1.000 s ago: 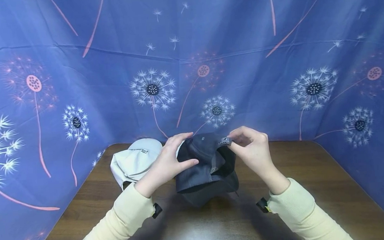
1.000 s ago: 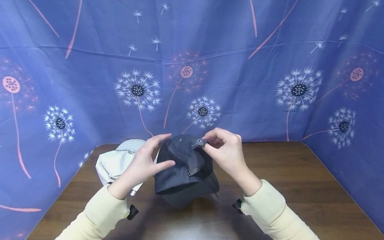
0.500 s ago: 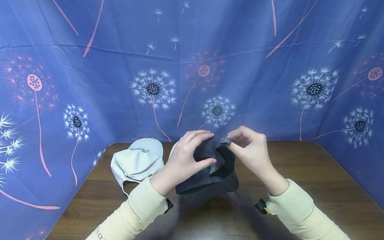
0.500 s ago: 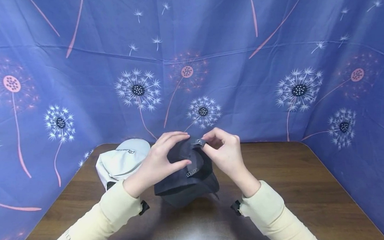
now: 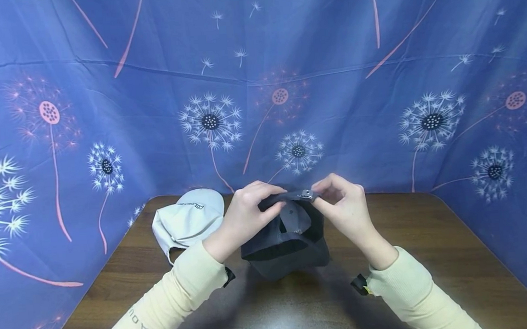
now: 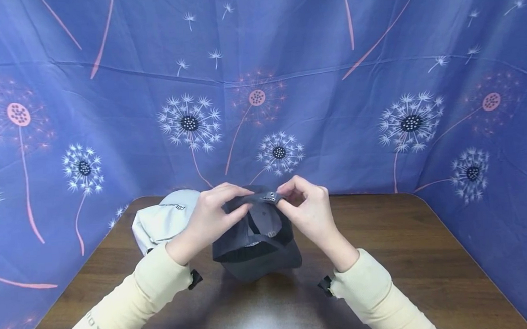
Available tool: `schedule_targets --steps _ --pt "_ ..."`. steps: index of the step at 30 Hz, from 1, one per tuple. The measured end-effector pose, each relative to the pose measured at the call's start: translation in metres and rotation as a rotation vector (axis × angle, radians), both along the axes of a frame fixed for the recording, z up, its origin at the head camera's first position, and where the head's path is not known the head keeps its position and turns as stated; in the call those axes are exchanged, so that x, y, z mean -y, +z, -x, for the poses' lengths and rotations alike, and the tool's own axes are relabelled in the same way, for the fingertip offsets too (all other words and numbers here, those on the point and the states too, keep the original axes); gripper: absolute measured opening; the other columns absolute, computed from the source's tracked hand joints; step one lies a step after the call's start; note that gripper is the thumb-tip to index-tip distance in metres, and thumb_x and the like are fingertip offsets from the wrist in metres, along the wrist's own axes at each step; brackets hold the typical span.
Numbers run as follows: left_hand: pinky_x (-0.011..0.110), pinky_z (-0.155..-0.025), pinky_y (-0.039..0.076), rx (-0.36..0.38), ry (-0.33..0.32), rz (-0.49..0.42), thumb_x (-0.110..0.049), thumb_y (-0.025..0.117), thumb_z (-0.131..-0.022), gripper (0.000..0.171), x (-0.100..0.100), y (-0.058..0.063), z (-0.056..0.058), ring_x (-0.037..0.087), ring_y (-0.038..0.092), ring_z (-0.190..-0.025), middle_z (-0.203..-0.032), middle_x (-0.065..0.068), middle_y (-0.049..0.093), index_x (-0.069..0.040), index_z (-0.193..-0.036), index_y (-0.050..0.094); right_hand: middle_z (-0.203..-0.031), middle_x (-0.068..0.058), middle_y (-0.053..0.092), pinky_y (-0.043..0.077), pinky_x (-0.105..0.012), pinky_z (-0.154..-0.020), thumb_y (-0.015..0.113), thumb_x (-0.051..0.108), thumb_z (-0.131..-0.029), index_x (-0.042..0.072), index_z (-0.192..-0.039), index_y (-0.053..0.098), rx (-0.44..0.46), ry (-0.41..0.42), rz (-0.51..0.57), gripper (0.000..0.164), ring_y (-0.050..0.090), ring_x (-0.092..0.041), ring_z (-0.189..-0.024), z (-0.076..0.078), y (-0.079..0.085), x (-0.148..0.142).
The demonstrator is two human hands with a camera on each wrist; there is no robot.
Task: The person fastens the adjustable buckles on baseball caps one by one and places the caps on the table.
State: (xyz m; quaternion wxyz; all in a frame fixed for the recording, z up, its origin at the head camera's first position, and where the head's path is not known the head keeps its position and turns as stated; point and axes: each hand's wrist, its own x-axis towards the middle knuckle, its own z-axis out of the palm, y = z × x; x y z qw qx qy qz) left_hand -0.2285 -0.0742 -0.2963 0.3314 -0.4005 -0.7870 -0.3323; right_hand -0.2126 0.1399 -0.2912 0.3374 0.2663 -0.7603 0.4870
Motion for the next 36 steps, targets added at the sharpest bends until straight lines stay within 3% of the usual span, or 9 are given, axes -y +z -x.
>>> schedule_targets --steps 9,14,21,30,36 --pt "0.024 -0.072 0.053 -0.075 -0.003 0.045 -0.013 0.070 -0.084 0.012 0.005 0.014 0.002 0.011 0.068 -0.081 -0.088 0.002 0.073 -0.009 -0.095 0.074 -0.080 -0.010 0.070 0.052 -0.016 -0.063 0.074 -0.010 -0.071 0.005 -0.080 0.068 0.062 0.057 0.026 0.018 0.064 -0.002 -0.066 0.006 -0.009 -0.006" --pt "0.022 -0.075 0.053 -0.030 -0.028 0.073 -0.015 0.069 -0.086 0.011 0.005 0.020 0.004 0.010 0.068 -0.083 -0.089 0.002 0.073 -0.009 -0.095 0.074 -0.079 -0.008 0.069 0.053 -0.018 -0.066 0.074 -0.010 -0.071 0.005 -0.081 0.068 0.090 0.072 0.017 0.019 0.065 -0.003 -0.068 0.005 -0.010 -0.008" --pt "0.022 -0.074 0.052 0.028 -0.048 0.095 -0.012 0.068 -0.087 0.009 0.005 0.026 0.004 0.011 0.067 -0.080 -0.087 0.002 0.072 -0.007 -0.093 0.073 -0.083 -0.004 0.068 0.054 -0.021 -0.071 0.076 -0.004 -0.073 0.008 -0.085 0.067 0.128 0.163 -0.037 0.019 0.066 -0.008 -0.074 0.001 -0.010 -0.012" --pt "0.022 -0.074 0.052 0.040 -0.061 0.091 -0.011 0.068 -0.086 0.010 0.005 0.026 0.006 0.011 0.068 -0.081 -0.088 0.003 0.072 -0.006 -0.094 0.073 -0.092 -0.002 0.066 0.054 -0.025 -0.077 0.079 0.001 -0.073 0.005 -0.103 0.065 0.092 0.295 -0.188 0.033 0.066 -0.015 -0.084 -0.002 0.002 -0.025" --pt "0.022 -0.074 0.052 0.055 -0.059 0.085 -0.011 0.069 -0.085 0.010 0.004 0.027 0.006 0.011 0.068 -0.081 -0.088 0.003 0.072 -0.007 -0.093 0.073 -0.102 -0.008 0.065 0.052 -0.027 -0.083 0.077 -0.007 -0.072 0.000 -0.111 0.063 0.057 0.416 -0.227 0.042 0.065 -0.019 -0.093 0.000 0.015 -0.029"
